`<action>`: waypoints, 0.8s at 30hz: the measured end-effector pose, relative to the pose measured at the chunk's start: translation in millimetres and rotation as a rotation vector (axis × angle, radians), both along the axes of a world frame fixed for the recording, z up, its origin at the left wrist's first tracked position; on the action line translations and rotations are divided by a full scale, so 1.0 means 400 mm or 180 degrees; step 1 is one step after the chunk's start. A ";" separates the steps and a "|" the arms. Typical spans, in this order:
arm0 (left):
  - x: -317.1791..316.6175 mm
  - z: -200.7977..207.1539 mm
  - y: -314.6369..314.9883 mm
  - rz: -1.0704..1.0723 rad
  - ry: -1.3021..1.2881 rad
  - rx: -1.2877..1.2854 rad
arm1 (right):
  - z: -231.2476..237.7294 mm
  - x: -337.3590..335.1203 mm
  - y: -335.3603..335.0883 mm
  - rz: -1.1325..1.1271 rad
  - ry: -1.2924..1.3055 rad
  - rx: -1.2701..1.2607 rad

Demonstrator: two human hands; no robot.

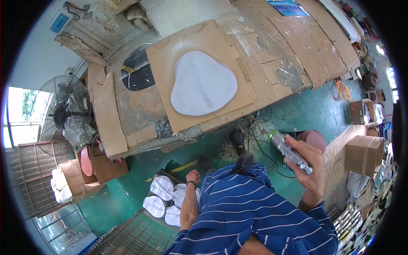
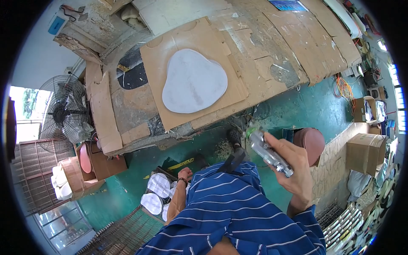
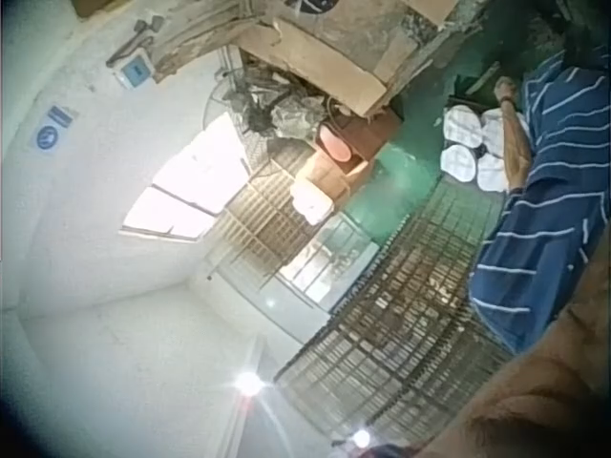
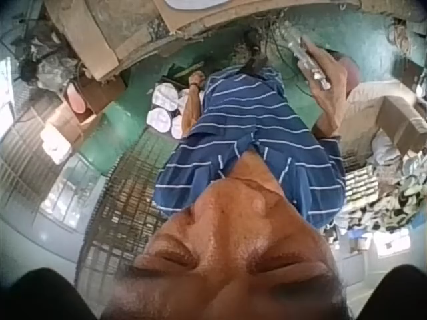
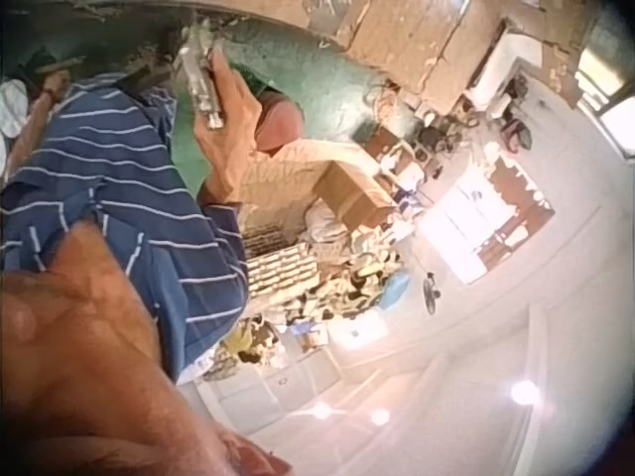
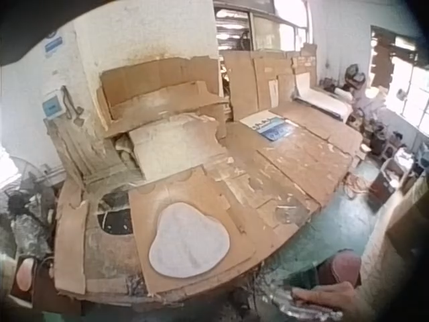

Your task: The person picks up white material pieces, places them on a template, and applies a spray adhesive using a hand-held tool.

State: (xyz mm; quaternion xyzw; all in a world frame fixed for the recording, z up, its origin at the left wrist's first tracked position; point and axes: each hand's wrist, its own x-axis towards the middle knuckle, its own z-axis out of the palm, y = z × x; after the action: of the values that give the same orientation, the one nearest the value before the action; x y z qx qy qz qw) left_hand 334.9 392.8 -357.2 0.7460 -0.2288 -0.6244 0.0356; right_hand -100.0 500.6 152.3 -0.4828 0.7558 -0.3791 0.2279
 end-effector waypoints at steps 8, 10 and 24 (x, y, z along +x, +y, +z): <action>-0.079 0.007 -0.092 -0.0079 0.0291 -0.0767 | -0.013 0.011 0.017 0.0039 -0.0121 -0.0045; -0.137 0.017 -0.146 0.0007 0.0667 -0.1334 | -0.016 0.007 0.034 0.0379 -0.0154 0.0223; -0.549 0.233 -0.577 -0.0551 -0.0688 -0.3583 | 0.023 -0.017 0.110 0.0053 0.0051 0.0162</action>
State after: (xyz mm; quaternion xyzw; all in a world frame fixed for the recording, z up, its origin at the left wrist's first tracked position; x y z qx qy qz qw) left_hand 115.2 161.9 -263.9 0.6503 -0.5882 -0.3275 0.3520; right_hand -106.9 544.8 161.5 -0.4861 0.7630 -0.3539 0.2372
